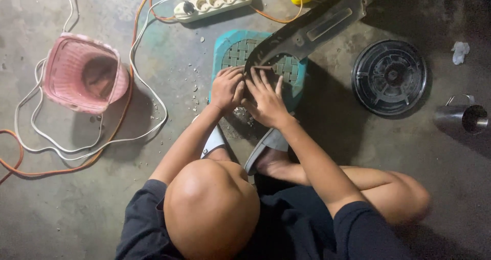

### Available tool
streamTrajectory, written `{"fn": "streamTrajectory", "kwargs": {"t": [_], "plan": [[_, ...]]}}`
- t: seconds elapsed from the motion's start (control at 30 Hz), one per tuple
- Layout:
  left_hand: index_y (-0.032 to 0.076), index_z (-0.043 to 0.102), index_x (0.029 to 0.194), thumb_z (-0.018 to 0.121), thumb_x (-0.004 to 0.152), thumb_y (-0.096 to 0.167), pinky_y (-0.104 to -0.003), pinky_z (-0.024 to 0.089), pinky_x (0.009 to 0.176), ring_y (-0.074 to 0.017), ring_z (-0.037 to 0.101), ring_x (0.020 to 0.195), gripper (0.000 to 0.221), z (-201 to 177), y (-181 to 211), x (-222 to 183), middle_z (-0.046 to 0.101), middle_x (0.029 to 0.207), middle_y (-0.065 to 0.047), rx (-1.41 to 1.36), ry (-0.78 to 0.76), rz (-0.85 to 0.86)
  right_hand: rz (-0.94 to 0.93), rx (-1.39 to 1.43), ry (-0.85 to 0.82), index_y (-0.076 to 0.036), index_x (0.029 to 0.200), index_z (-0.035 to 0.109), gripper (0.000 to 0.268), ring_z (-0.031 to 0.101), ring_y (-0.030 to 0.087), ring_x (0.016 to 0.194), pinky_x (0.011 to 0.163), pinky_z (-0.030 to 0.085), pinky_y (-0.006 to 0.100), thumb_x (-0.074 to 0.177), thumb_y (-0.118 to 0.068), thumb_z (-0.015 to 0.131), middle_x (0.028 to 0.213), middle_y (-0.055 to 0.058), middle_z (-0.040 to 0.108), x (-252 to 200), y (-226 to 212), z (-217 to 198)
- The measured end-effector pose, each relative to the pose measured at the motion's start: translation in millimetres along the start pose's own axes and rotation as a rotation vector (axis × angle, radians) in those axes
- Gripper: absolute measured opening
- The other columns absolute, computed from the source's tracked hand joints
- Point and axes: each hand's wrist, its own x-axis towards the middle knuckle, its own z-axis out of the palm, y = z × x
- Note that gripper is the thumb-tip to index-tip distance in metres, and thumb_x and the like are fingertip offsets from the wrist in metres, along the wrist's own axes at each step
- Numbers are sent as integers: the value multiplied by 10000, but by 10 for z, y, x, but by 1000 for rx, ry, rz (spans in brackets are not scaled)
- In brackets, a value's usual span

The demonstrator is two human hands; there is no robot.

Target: The person is sitting on the floor and scrubbing a metal motorcycle part, likely a chain guard, to remove dirt and grime.

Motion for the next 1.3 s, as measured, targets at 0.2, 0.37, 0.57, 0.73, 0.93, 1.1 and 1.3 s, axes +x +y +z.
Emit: {"fn": "streamTrajectory", "kwargs": {"t": [0.2,0.37,0.57,0.73,0.93,1.1,1.3], "plan": [[96,653,890,500,997,269,-430,457,1025,-274,669,1183,254,-55,38,32,726,1122,-106,48,-62,4,48,68,-35,-115,1544,412,1190,154,391,1558,1161,-67,756,797,-922,-43,1705,133,183,-247,-162,-51],[91,654,897,468,1020,266,-425,456,1024,-278,666,1184,283,-72,88,51,723,1125,-117,60,-68,-19,29,81,9,-129,1533,435,1133,203,406,1542,1161,-33,770,835,-930,42,1691,136,229,-119,-58,-45],[98,643,900,464,1025,264,-424,455,1011,-286,654,1188,275,-117,100,86,708,1123,-107,43,-71,7,-24,142,26,-161,1474,514,956,279,395,1519,1203,4,724,884,-873,273,1665,105,317,-200,8,-114],[75,642,887,474,1020,247,-439,456,995,-318,656,1171,275,-113,93,87,704,1101,-135,43,-77,17,-39,130,-3,-259,1455,542,762,322,312,1519,1230,2,675,892,-763,448,1639,27,386,-124,205,-55],[117,636,892,479,1018,286,-421,442,1000,-283,629,1225,263,-68,35,42,694,1158,-92,68,-123,7,-161,-14,41,-365,1444,555,704,408,305,1471,1228,42,690,892,-783,429,1598,-23,456,-96,377,-127],[142,633,883,472,1027,301,-411,437,1002,-275,625,1230,268,-24,-24,-8,686,1133,-79,54,-131,-19,-144,14,87,-310,1441,567,790,355,277,1503,1242,55,652,883,-823,348,1587,2,465,-152,298,72],[164,621,858,482,1028,335,-404,442,972,-276,631,1188,279,5,-24,2,672,1118,-71,99,-123,-16,-193,-39,153,-231,1400,612,726,355,222,1509,1254,51,621,930,-748,414,1545,9,519,-72,291,146]]}}
